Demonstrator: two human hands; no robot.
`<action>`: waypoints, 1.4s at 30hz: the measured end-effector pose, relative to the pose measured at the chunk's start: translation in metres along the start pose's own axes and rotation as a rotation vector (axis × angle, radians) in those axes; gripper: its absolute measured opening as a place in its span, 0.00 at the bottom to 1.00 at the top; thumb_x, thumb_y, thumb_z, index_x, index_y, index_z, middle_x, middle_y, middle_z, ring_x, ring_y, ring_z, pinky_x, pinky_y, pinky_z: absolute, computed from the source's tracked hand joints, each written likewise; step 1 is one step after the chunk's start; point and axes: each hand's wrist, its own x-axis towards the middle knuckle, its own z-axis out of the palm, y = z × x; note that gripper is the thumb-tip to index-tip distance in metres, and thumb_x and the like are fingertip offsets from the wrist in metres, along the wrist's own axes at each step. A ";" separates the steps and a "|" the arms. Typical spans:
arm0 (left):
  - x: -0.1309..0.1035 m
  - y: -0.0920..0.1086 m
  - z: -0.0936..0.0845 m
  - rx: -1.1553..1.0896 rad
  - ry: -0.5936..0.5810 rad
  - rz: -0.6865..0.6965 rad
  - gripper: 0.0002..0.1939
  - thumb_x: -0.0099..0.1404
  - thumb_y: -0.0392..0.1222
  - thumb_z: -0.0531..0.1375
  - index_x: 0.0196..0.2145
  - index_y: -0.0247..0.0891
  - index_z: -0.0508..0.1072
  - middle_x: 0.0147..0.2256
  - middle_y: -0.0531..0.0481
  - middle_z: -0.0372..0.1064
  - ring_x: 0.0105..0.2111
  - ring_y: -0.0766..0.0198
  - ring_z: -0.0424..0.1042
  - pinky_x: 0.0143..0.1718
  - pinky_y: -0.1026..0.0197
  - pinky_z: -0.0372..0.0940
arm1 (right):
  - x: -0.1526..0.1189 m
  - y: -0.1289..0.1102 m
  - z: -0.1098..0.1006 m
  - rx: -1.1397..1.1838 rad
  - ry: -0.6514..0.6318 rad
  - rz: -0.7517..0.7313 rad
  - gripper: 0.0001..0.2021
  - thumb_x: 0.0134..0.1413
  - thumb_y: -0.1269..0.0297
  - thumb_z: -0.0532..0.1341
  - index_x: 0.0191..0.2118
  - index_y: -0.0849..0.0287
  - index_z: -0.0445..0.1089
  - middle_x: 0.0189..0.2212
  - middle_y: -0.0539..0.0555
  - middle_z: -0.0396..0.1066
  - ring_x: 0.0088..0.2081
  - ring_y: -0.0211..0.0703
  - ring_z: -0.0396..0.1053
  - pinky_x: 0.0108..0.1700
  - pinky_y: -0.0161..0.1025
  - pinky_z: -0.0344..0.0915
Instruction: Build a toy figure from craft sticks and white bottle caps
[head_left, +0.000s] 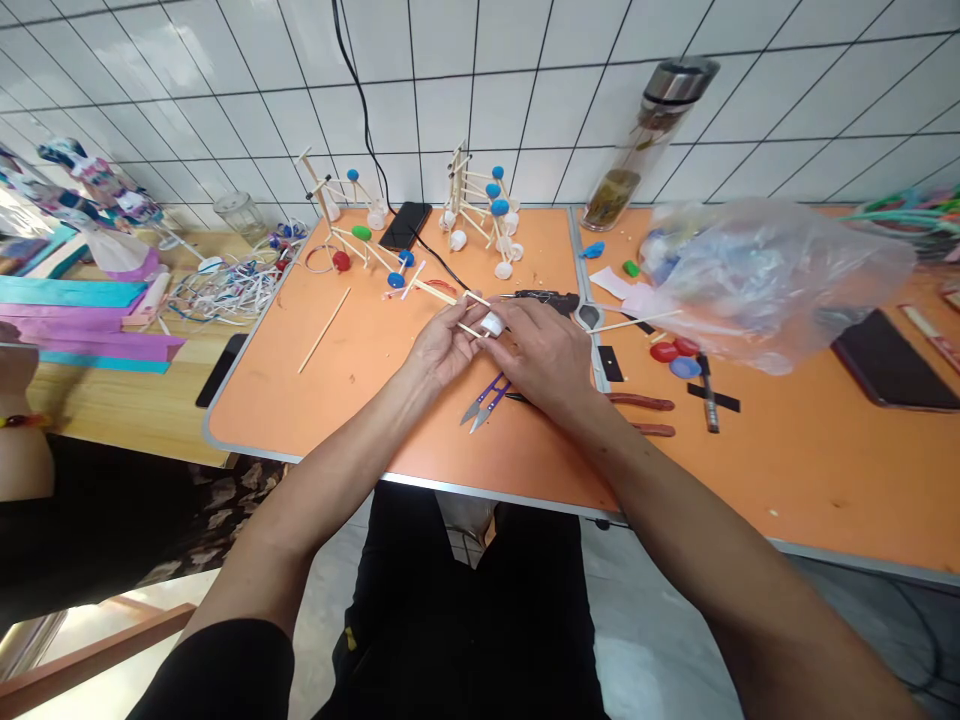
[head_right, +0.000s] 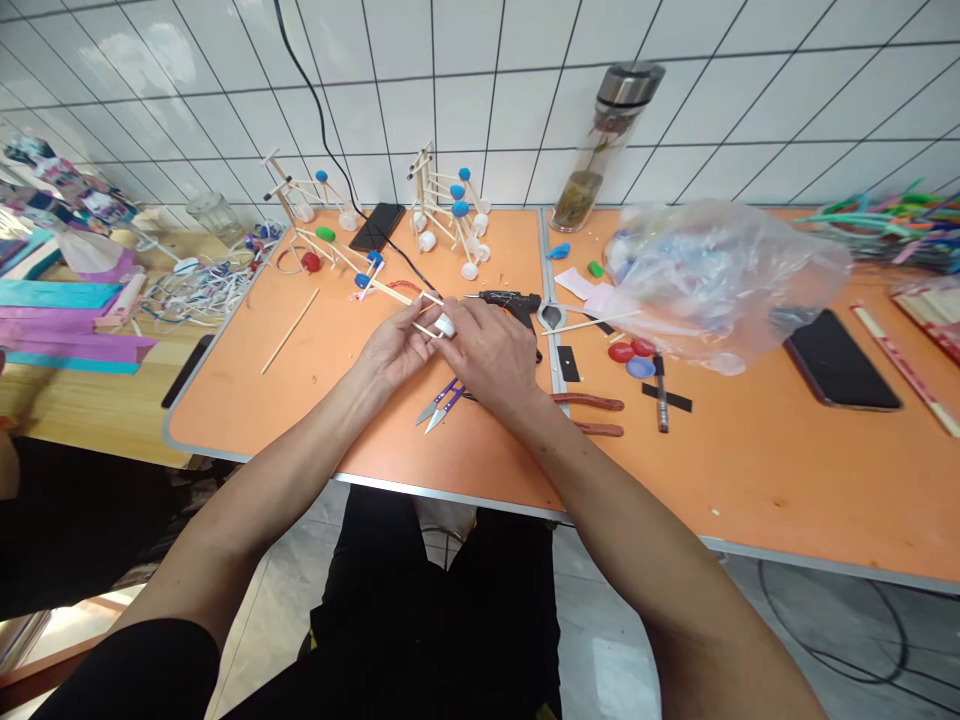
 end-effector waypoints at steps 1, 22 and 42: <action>0.000 0.001 0.000 -0.002 0.009 -0.008 0.16 0.86 0.37 0.54 0.41 0.35 0.78 0.34 0.47 0.83 0.30 0.64 0.81 0.34 0.63 0.73 | 0.000 0.000 0.000 0.027 -0.001 0.012 0.19 0.75 0.57 0.67 0.64 0.58 0.78 0.60 0.63 0.83 0.60 0.62 0.81 0.58 0.52 0.74; 0.002 0.005 -0.001 -0.017 0.062 0.077 0.13 0.85 0.37 0.56 0.46 0.34 0.81 0.49 0.40 0.87 0.50 0.59 0.86 0.57 0.60 0.77 | 0.012 -0.002 0.007 1.342 -0.141 0.882 0.30 0.44 0.42 0.85 0.44 0.54 0.76 0.38 0.50 0.80 0.37 0.39 0.79 0.33 0.32 0.77; -0.005 -0.002 0.004 0.048 0.014 0.117 0.14 0.85 0.40 0.56 0.55 0.37 0.81 0.58 0.39 0.85 0.59 0.56 0.85 0.60 0.56 0.78 | 0.017 -0.010 0.008 1.528 -0.164 1.004 0.16 0.60 0.60 0.82 0.45 0.55 0.78 0.35 0.47 0.83 0.34 0.34 0.83 0.32 0.28 0.79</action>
